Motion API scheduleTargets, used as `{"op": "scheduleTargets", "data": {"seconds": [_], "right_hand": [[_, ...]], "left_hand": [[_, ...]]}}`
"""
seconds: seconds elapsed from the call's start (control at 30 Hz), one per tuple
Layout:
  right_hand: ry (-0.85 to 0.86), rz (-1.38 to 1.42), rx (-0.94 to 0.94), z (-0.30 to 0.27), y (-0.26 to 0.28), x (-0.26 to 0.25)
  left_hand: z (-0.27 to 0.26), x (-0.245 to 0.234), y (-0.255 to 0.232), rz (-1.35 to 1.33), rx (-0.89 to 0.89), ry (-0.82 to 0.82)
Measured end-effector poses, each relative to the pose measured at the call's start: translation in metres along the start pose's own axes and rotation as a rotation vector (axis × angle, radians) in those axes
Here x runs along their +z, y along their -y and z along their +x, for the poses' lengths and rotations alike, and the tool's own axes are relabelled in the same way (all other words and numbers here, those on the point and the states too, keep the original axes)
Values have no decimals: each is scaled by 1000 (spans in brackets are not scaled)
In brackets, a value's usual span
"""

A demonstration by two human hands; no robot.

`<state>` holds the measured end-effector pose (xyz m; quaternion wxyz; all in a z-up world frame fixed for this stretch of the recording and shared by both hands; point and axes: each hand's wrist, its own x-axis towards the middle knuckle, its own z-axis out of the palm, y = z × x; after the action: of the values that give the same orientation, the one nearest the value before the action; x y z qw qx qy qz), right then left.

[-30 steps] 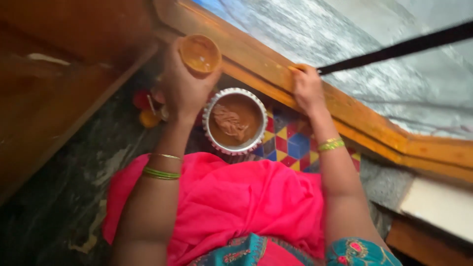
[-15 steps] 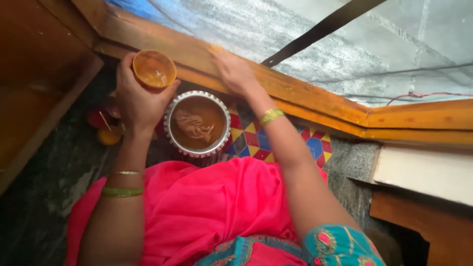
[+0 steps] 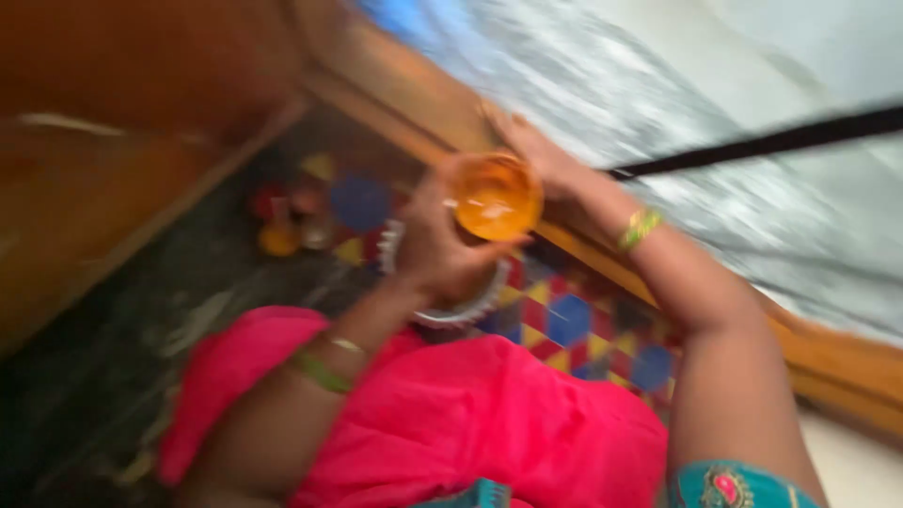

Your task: The person sits on the floor and uses a small yellow cup to apply yellow paint in dots along a wooden frame. They then use a small metal cup to apply red paint dots in a similar pattern.

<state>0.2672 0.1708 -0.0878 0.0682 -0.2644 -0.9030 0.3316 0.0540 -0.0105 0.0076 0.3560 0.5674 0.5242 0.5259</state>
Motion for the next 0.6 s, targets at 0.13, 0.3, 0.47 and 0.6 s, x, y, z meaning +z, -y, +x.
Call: {"op": "scheduleTargets", "data": {"seconds": [0.13,0.3,0.47,0.6], "right_hand": [[194,-73,105,178,34,0],[94,-162,-162,175,29,-2],[154,-193,-10,50,10,-9],[95,-150,68,14,13,-4]], "left_hand": [[7,-16,12,26,38,-119],[14,-22,30,20,11,-214],[-2,-19,12,-49,-40,-155],[-15,-20,-9,-106,-70,-88]]}}
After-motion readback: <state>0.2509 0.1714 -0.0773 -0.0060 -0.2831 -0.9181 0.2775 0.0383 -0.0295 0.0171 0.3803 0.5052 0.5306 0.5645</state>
